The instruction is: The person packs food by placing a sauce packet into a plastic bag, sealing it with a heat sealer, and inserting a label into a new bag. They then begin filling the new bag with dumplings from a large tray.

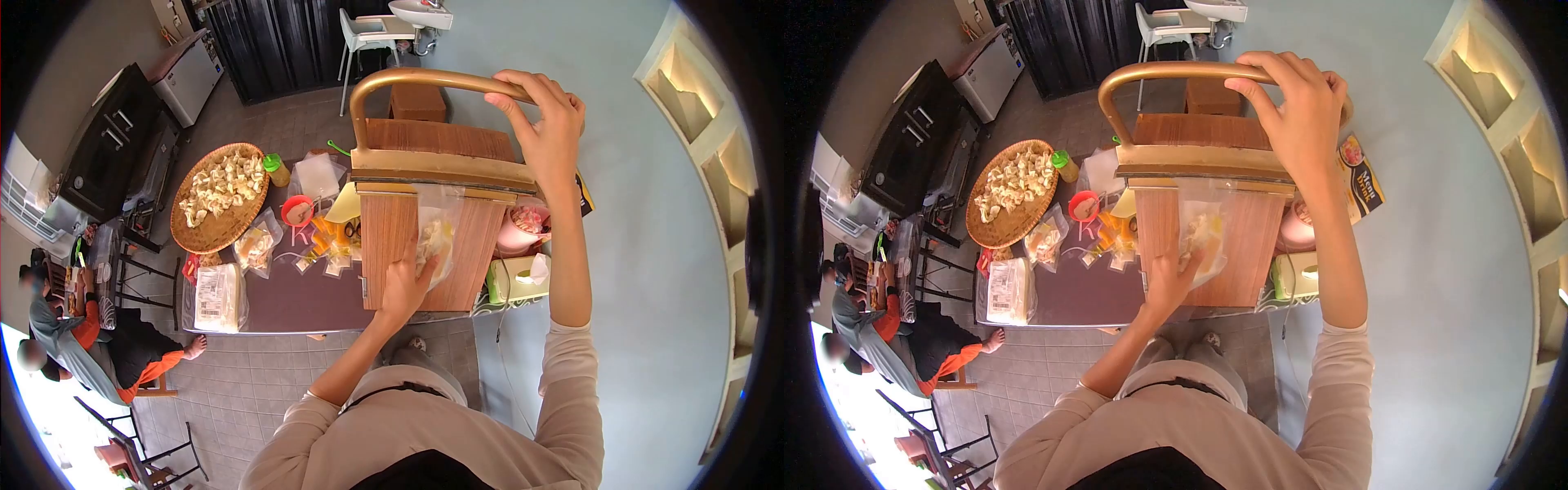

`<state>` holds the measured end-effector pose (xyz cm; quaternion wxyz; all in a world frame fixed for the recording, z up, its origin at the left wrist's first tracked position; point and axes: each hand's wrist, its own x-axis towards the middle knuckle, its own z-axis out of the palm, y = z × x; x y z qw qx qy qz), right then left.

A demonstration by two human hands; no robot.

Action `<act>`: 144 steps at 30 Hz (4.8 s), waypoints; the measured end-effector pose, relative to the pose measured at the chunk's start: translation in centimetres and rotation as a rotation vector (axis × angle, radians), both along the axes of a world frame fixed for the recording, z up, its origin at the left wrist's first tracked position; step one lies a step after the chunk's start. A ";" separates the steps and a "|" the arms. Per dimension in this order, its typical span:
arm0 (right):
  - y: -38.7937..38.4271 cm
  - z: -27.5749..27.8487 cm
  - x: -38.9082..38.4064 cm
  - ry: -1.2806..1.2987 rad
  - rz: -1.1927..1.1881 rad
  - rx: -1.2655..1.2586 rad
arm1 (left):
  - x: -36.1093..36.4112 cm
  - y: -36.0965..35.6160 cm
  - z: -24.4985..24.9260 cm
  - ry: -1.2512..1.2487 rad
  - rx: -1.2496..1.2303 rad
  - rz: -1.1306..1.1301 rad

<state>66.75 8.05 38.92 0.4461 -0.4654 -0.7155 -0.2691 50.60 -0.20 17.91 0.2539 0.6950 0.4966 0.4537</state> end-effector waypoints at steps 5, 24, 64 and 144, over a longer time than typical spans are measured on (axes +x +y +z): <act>0.3 0.2 0.3 0.002 0.040 0.011 | -0.6 -0.5 1.3 -0.099 0.046 -0.007; -11.6 -6.8 -0.4 0.099 0.361 -1.044 | -17.7 -8.3 -6.9 -0.945 -0.596 -0.106; -11.3 -33.1 -28.4 2.148 0.970 -1.581 | -34.5 -6.2 -7.9 -1.093 -0.934 -0.141; -4.2 -41.7 -56.9 0.620 -0.055 -1.018 | -51.6 1.9 -21.9 0.646 -0.341 0.405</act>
